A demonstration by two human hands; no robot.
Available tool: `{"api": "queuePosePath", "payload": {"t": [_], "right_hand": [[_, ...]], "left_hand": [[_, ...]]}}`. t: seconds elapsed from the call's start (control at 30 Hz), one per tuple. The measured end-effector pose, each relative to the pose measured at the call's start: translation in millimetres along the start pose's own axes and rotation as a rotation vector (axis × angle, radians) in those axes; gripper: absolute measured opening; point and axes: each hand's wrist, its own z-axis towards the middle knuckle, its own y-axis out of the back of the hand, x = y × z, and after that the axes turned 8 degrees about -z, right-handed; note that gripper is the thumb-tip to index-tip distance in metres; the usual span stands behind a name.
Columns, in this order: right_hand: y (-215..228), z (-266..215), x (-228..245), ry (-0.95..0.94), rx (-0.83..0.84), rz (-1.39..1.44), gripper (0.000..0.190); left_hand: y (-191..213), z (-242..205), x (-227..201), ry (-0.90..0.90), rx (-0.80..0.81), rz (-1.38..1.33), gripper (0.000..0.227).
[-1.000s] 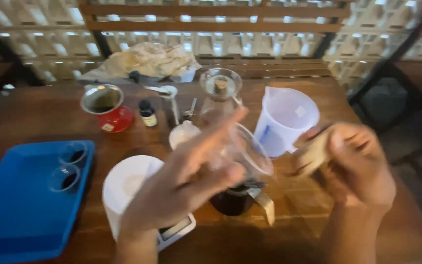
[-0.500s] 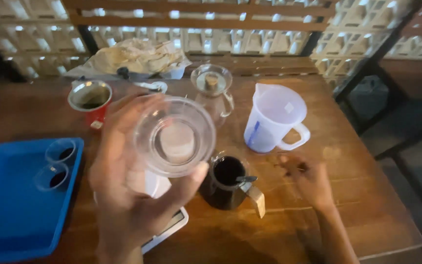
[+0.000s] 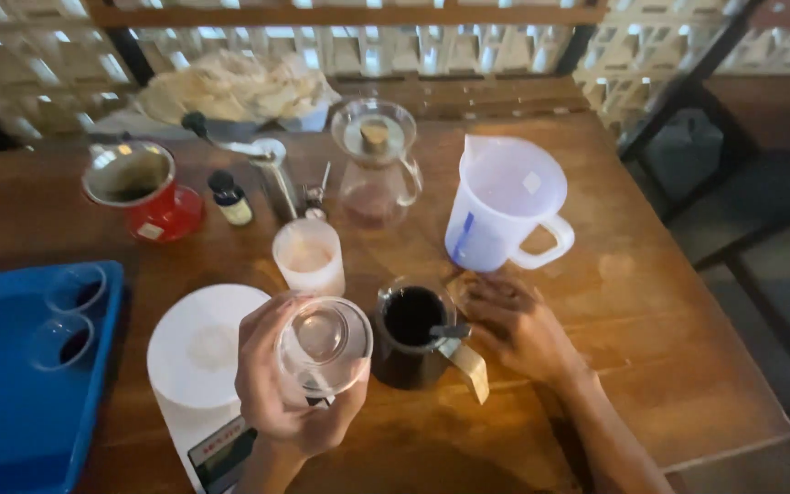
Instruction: Filling small sample cups with liquid using a spoon and a digital scale for measurement.
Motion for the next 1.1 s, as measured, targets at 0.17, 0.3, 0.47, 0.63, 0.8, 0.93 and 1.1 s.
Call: {"api": "queuePosePath", "payload": {"t": [0.17,0.3,0.47,0.63,0.8,0.93,1.1], "right_hand": [[-5,-8,5,-0.243,-0.312,-0.08,0.013],[-9,-4,10,-0.186,-0.268,-0.067,0.016],[-23,-4,8,-0.209,-0.272,-0.127,0.009],[-17,7,18,-0.392,-0.297,-0.176,0.018],[-26,-2,11,-0.826,-0.119,-0.34,0.041],[-34,-8,-6,-0.872,-0.048,-0.225,0.034],[-30,-9,-21,-0.666,-0.25,-0.098,0.015]], "left_hand": [[3,-6,3,-0.028,0.018,0.031,0.069],[3,-5,4,0.004,0.01,0.049,0.069],[3,-6,5,0.043,0.024,0.04,0.069],[1,-9,7,0.05,0.043,0.039,0.068],[0,-12,10,0.058,0.064,0.046,0.066],[-3,-10,9,0.062,0.06,0.023,0.067],[-3,-11,11,0.05,0.06,0.03,0.067]]}}
